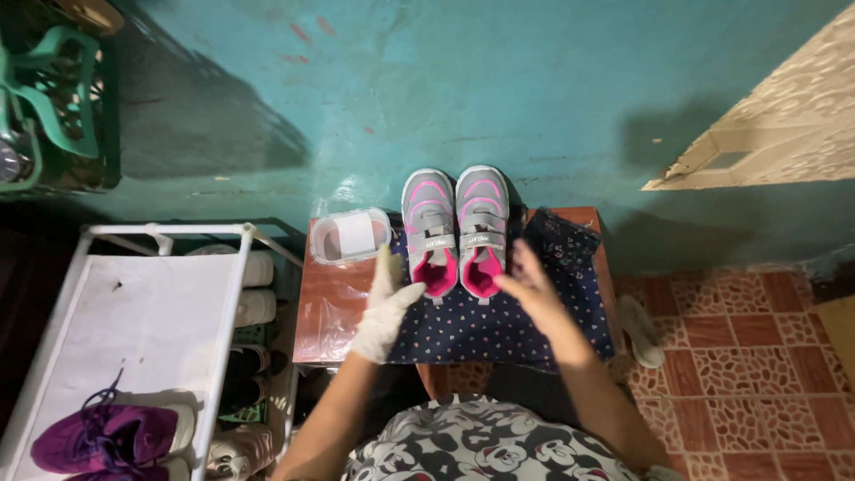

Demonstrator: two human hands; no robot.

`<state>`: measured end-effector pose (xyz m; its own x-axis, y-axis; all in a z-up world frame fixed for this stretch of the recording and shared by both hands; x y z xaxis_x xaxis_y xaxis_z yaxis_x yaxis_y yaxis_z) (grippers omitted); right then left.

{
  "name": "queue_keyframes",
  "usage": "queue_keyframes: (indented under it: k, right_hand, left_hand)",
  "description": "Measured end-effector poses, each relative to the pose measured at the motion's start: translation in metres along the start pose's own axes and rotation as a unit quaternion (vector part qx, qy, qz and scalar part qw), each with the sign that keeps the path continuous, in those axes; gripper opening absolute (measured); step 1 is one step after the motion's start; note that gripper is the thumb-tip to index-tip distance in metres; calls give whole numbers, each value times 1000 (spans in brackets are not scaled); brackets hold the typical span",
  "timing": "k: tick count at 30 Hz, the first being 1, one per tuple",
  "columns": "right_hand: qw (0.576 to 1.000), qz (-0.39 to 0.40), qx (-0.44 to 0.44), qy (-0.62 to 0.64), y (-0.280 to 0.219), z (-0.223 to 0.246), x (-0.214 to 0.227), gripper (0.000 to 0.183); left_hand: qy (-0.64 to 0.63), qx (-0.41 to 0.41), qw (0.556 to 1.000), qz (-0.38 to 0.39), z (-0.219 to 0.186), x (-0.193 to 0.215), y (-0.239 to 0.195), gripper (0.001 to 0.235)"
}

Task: The person scrubs a pair of grey and pink children's sneakers with a brush and wipes them with a cloth. The shoes are placed on a small table, and the person cleans both the exterior and interior surfaces before setting them down.

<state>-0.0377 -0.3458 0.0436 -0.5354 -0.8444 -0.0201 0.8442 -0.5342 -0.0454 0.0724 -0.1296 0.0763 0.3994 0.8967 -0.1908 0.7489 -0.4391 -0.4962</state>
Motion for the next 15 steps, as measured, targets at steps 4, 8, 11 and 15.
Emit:
queue_keyframes:
  k: [4,8,11,15]
  right_hand:
    - [952,-41,120,-278,25,-27,78,85]
    - [789,-17,320,-525,55,-87,102,77]
    - [742,-73,342,-572,53,-130,110,41]
    - [699,-76,340,-624,66,-126,124,34]
  left_hand:
    - [14,-16,999,-31,31,47,5,103]
    - [-25,-20,998,-55,54,73,10,105]
    - [-12,25,998,-63,54,62,2,110]
    - [39,23,997,-62,43,49,-13,110]
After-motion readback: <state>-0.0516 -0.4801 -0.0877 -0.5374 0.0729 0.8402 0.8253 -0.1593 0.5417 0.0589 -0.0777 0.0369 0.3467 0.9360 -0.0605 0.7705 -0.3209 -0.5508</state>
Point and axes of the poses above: each hand's wrist, its own y-axis towards the middle knuckle, its own x-axis out of the back of the hand, z = x × y, the point moved 1 cm from there along y, towards the middle knuckle, and after that the axes turned 14 degrees about x, right-handed, at the moved point
